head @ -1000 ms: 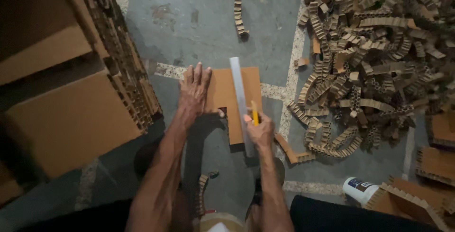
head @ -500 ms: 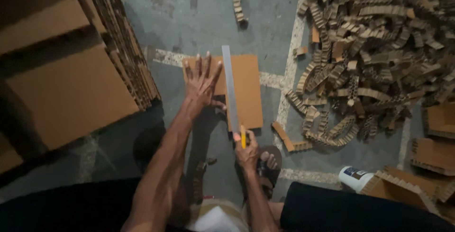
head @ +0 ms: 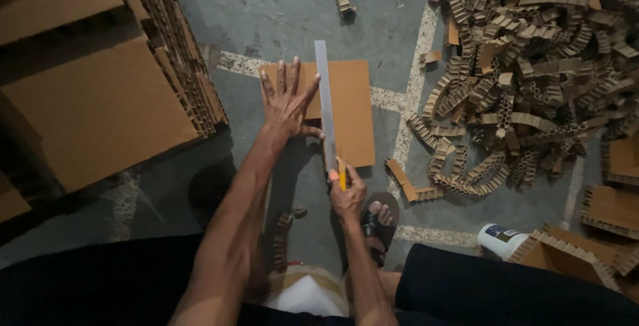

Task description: The person uses a metal ruler and a yellow utility knife to cut a piece of corrugated cardboard into smaller rectangular sections. They repeatedly score the cardboard along the ruler and snap the pieces apart, accumulating a pile of cut strips on the floor.

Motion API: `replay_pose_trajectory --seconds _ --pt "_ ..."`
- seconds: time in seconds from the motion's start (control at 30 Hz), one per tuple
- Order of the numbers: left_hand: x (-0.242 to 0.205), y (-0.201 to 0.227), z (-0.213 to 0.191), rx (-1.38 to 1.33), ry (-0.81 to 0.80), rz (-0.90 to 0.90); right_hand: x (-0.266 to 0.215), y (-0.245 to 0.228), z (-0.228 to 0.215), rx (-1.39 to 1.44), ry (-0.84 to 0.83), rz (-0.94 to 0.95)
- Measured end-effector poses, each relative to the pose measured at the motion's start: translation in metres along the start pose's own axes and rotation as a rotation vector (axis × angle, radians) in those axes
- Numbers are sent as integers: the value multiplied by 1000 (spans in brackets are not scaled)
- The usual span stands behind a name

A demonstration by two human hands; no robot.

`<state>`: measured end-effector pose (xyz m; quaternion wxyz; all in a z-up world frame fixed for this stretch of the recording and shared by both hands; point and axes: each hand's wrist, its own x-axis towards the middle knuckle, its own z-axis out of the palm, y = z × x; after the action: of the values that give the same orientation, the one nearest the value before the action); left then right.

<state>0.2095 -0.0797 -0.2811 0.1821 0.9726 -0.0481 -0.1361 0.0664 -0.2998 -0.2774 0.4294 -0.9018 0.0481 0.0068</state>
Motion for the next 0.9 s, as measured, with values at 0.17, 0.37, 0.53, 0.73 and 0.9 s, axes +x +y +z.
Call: replay_pose_trajectory --seconds 0.17,0.37,0.53,0.73,0.9 --pt "2 0 2 -1 10 -3 0 1 1 72 -63 147" --pt "2 2 -1 19 -30 -24 -1 -4 1 120 -80 165" --pt "1 4 -5 43 -69 -39 -1 -6 0 97 -65 102" --pt "3 7 -12 58 -147 -72 -1 -5 -1 61 -116 155" --pt "4 9 -16 64 -178 -94 0 -2 0 17 -119 136"
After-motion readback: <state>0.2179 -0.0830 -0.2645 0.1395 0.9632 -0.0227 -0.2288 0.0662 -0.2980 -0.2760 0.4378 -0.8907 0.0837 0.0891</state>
